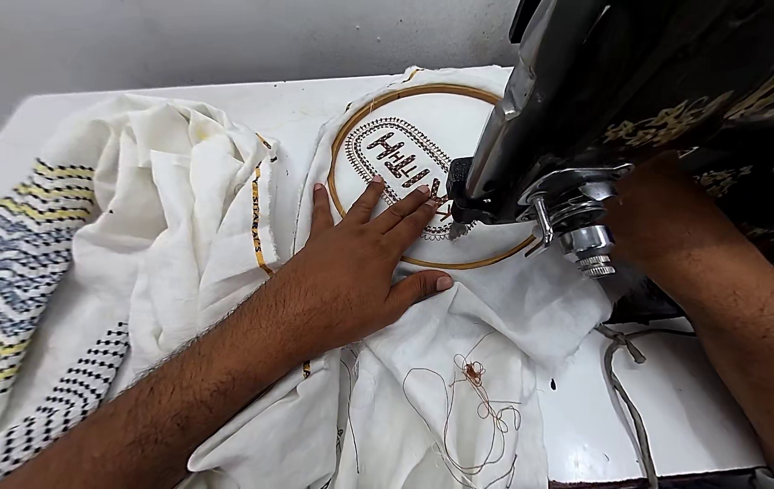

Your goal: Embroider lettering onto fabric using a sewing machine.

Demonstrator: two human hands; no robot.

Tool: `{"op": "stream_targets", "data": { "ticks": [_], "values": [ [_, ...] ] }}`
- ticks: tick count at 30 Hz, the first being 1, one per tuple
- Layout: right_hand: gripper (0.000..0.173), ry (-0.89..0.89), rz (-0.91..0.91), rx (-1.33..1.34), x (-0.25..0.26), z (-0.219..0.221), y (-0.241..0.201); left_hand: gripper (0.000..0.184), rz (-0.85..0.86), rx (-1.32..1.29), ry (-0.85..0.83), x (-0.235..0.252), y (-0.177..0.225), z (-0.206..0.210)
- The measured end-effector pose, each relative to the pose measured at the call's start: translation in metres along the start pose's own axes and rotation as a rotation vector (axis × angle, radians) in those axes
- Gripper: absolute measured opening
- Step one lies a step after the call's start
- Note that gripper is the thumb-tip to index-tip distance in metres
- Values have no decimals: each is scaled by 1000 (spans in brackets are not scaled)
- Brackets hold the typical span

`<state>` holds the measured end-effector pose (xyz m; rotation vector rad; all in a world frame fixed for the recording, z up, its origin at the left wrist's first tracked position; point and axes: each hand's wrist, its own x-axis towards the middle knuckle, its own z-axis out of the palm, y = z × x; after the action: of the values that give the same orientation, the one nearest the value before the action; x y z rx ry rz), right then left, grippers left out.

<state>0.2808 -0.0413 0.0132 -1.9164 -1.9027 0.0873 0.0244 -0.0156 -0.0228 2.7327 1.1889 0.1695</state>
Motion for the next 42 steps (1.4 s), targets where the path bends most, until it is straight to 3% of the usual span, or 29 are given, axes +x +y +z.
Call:
{"op": "stream_targets", "data": {
  "ticks": [10, 17, 42],
  "values": [
    [16, 5, -34, -11, 2, 3, 5, 78, 11, 11, 13, 0, 0, 1],
    [15, -64, 51, -29, -1, -5, -6, 79, 11, 14, 11, -2, 1, 2],
    [13, -119, 94, -87, 4, -9, -4, 79, 14, -1, 14, 1, 3, 4]
  ]
}}
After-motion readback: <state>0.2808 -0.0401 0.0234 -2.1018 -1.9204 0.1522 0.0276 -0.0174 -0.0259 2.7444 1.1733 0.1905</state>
